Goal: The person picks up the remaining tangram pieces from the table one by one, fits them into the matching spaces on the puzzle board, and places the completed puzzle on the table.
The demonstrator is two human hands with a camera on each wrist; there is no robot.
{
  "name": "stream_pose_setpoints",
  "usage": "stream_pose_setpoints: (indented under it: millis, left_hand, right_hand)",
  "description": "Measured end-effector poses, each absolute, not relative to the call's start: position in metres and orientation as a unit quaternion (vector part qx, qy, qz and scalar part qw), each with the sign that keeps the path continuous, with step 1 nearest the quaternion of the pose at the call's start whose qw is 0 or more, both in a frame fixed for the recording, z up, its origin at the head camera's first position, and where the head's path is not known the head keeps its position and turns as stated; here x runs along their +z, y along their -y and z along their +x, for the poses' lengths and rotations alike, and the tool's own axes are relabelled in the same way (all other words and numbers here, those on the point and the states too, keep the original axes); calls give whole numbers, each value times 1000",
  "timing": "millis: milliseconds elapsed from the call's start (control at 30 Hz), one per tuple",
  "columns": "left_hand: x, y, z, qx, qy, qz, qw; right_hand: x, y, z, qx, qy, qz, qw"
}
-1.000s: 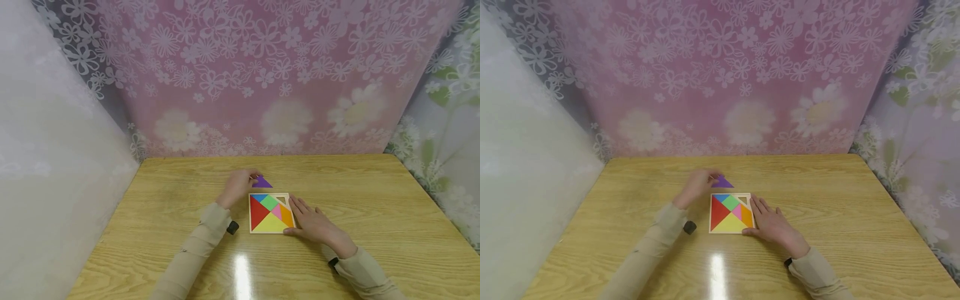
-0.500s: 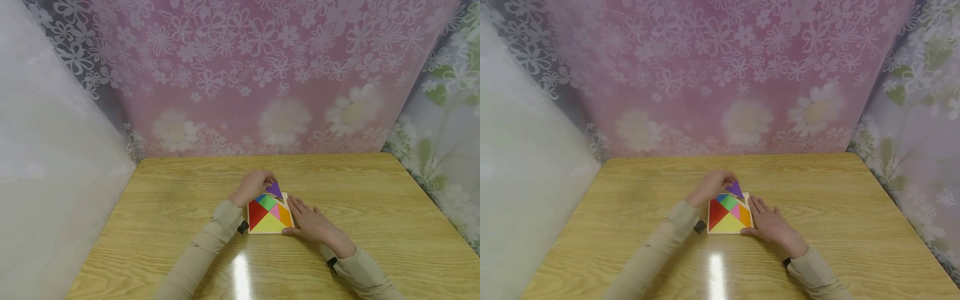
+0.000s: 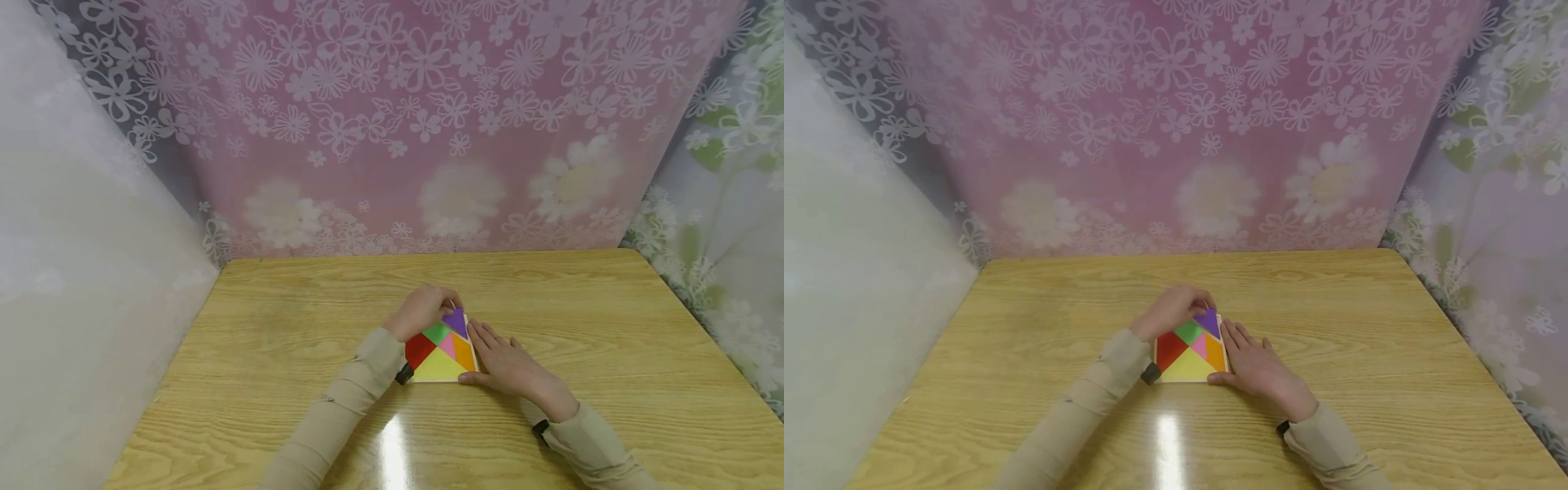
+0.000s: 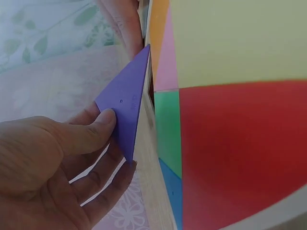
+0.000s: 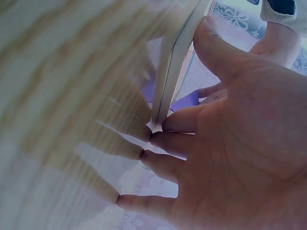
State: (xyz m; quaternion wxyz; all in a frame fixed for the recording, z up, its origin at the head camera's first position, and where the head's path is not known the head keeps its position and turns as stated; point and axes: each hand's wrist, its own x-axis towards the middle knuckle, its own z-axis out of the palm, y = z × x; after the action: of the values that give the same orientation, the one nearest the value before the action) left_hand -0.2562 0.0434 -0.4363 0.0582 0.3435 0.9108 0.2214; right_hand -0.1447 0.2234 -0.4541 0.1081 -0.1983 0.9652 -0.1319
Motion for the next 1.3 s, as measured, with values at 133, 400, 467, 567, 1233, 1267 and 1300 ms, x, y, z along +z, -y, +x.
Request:
stream_pose_setpoints:
  millis: [133,400,467,567,1233,1267,1300]
  left_hand:
    - [-440,-46,-255,208,-913,347,56]
    - [-446,-50,-252,181,-921,340,51]
    - [-446,-51,-251,179,-923,338,48]
    - [-446,-51,-249,181,-925,330,46]
    - [-435,-14,-249,230,-928,292,-14]
    - [-434,-11,-248,230,-929,289,-18]
    - [-434,-8,-248,231,-930,286,-23]
  right_hand:
    - [-453,-223,-145,-130,-965,-201,104]
    - [-453,-222,-146,-132,-965,-199,106]
    - [-452,-222,-145,-132,-965,-200,106]
    - [-451,-221,-144,-131,-965,-201,107]
    - [-453,-222,-144,-128,-967,-195,108]
    - [-453,-222,-144,-127,-967,-195,106]
    - [-454,-222,-144,-126,-967,-196,104]
